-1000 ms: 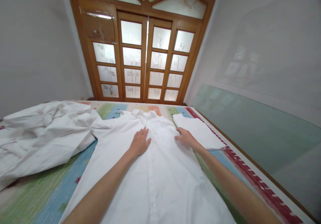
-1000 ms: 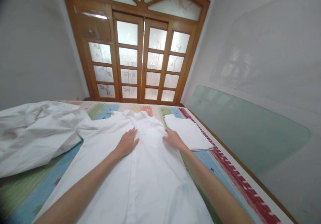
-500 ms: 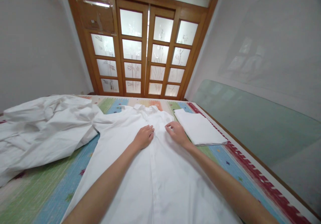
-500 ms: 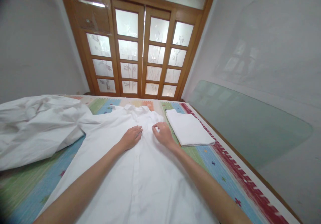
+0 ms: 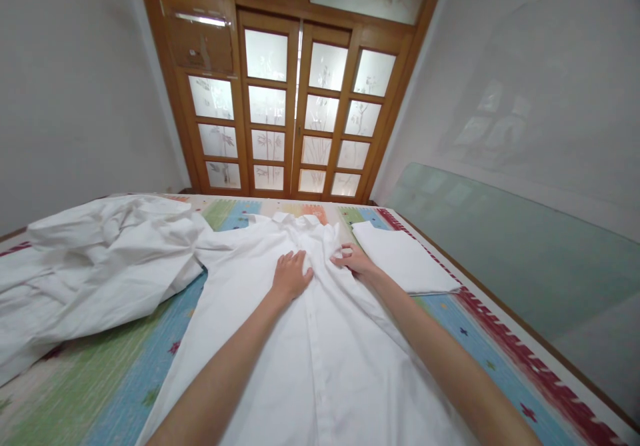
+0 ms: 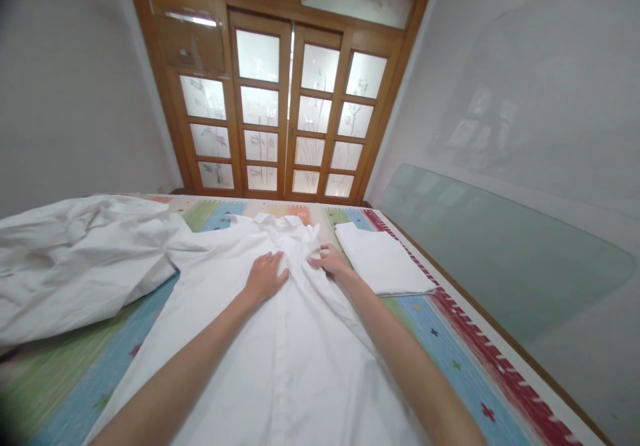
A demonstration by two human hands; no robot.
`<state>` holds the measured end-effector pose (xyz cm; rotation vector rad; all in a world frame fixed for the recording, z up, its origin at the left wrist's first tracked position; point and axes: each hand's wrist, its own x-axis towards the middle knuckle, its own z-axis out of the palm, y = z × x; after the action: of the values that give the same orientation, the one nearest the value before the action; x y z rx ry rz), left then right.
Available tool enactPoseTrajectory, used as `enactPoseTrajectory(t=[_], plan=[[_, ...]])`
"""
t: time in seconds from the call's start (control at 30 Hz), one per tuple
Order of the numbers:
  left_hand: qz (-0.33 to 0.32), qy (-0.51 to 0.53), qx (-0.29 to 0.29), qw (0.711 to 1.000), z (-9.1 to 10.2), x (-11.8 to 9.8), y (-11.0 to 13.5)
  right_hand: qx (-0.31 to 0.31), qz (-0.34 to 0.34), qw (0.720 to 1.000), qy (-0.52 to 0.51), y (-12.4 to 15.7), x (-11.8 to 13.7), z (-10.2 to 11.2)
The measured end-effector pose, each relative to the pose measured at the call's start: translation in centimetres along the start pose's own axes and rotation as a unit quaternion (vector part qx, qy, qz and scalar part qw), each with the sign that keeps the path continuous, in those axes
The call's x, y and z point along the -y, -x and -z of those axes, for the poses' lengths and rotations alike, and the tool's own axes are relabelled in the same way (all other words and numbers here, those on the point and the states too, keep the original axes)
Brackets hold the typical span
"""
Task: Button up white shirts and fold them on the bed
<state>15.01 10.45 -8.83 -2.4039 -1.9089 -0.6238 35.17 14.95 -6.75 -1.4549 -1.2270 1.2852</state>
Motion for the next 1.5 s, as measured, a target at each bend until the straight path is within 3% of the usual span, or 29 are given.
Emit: enactPoseTrajectory(t=[0.17, 0.27, 0.37, 0.53, 0.7, 0.8, 0.9, 1.03, 1.17, 1.3, 1.5], plan=[[0.026, -0.03, 0.046, 0.998, -0.3, 0.0, 0.0, 0.098, 0.055, 0.99, 0.082, -0.2, 1.3, -1.2], [0.022, -0.035, 0.049, 0.998, -0.3, 0.0, 0.0, 0.122, 0.038, 0.991, 0.039, -0.8, 1.4, -1.9], [0.021, -0.037, 0.051, 0.998, -0.3, 0.0, 0.0, 0.1, 0.044, 0.991, -0.076, -1.9, 0.6, -2.9], [0.033, -0.032, 0.046, 0.998, -0.3, 0.0, 0.0, -0.011, 0.102, 0.979, -0.178, -4.1, -0.6, -4.0], [0.08, -0.033, 0.044, 0.995, -0.4, 0.2, 0.0, 0.063, 0.136, 0.979, -0.141, -5.4, -0.7, -4.5], [0.095, -0.033, 0.064, 0.993, -0.3, 0.6, -0.1, 0.054, 0.128, 0.989, -0.05, -6.1, -0.6, -4.7], [0.098, -0.034, 0.081, 0.991, 0.0, 1.1, -0.2, 0.017, 0.143, 0.988, 0.05, -6.7, -0.2, -3.9], [0.095, -0.029, 0.086, 0.991, 0.2, 1.4, -0.1, -0.018, 0.178, 0.972, 0.156, -7.0, 1.7, -1.2], [0.09, -0.019, 0.077, 0.993, 0.1, 1.4, 0.0, -0.011, 0.201, 0.971, 0.129, -6.8, 4.4, 1.1], [0.083, -0.014, 0.07, 0.994, -0.1, 1.4, 0.0, 0.024, 0.196, 0.978, 0.066, -6.9, 6.1, 1.4], [0.092, -0.018, 0.069, 0.993, -0.3, 1.5, 0.0, -0.062, 0.252, 0.943, 0.209, -7.6, 7.6, 2.7]])
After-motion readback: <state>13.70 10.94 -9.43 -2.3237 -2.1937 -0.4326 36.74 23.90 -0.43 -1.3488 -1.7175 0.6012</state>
